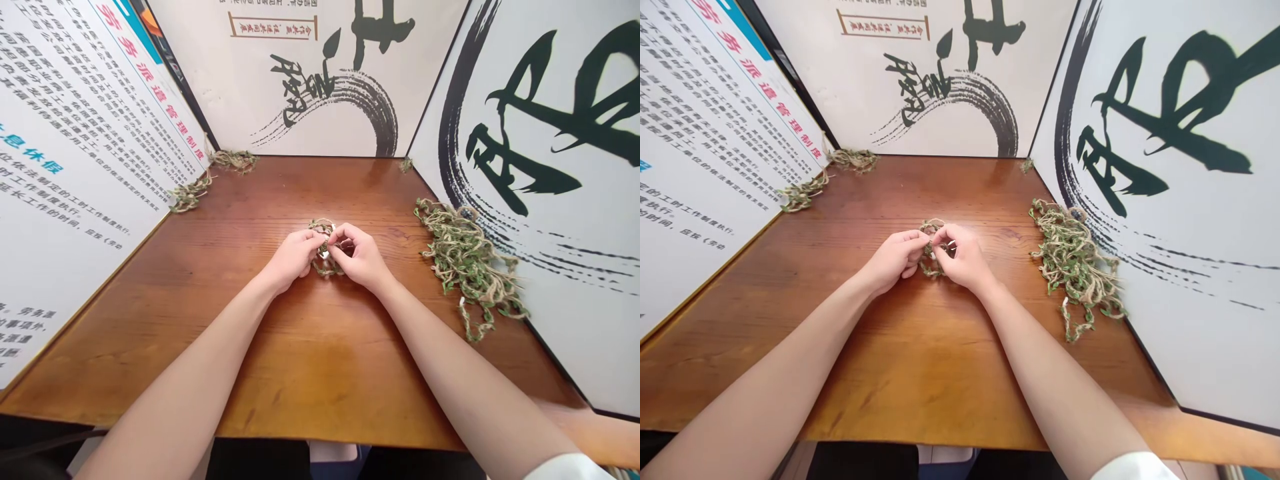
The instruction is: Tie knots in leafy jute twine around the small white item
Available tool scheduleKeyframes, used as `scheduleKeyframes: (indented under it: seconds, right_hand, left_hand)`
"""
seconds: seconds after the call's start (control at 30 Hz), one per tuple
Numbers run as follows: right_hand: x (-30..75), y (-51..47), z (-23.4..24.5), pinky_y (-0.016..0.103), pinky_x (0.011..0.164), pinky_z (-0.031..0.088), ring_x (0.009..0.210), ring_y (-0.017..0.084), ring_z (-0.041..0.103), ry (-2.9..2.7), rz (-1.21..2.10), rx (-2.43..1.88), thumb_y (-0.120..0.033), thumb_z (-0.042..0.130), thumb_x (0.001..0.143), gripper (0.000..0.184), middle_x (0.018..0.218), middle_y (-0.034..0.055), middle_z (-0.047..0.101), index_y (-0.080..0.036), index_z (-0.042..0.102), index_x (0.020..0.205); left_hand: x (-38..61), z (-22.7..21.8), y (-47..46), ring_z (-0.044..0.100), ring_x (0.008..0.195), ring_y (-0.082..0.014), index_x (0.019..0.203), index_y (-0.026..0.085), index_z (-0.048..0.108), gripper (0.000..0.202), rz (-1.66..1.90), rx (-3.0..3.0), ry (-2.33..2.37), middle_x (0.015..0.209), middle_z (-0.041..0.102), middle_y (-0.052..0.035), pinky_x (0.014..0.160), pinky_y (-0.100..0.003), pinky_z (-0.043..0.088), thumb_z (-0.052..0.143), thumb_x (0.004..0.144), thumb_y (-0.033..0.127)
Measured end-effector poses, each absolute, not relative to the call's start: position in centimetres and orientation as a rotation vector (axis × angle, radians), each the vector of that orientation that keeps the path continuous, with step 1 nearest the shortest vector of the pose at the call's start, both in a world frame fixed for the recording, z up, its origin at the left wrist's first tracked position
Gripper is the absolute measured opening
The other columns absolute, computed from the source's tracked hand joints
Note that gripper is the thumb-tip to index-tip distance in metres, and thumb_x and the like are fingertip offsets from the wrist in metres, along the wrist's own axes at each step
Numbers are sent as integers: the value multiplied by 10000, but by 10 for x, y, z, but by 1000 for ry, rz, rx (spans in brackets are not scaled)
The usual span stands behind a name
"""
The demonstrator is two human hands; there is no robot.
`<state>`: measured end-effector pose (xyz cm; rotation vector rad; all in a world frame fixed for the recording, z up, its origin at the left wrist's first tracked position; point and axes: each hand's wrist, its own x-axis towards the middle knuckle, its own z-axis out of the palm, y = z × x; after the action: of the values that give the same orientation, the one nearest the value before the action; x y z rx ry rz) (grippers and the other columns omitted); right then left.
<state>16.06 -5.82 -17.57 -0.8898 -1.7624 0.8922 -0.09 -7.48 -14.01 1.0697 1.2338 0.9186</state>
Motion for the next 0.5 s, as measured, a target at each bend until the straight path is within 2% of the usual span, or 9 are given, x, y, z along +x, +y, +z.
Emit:
scheduleKeyframes:
  seconds: [0.17, 0.33, 0.5]
  right_hand:
    - [161, -55, -180, 340, 772, 522, 834, 188, 645, -1789, 743, -914, -257, 636, 872, 74, 898, 58, 691, -184, 648, 859]
    - [163, -55, -180, 371, 847, 520, 883, 211, 674, -1829, 645, -917, -236, 663, 877, 60, 916, 69, 731, -190, 702, 867]
    - [163, -56, -178, 381, 875, 518, 920, 225, 685, -1851, 604, -945, -237, 680, 879, 51, 949, 74, 750, -203, 718, 881]
  left_hand:
    - [-3, -136, -74, 131, 440, -44, 681, 168, 437, 287, 871, 903, 1182, 545, 214, 76, 381, -174, 127, 585, 922, 212]
    - [-6, -137, -72, 119, 436, -34, 688, 155, 474, 280, 879, 787, 1144, 549, 199, 81, 369, -162, 109, 646, 902, 207]
    - [-3, -139, -72, 134, 434, -34, 673, 151, 469, 305, 919, 796, 1169, 540, 209, 75, 374, -170, 115, 611, 939, 197]
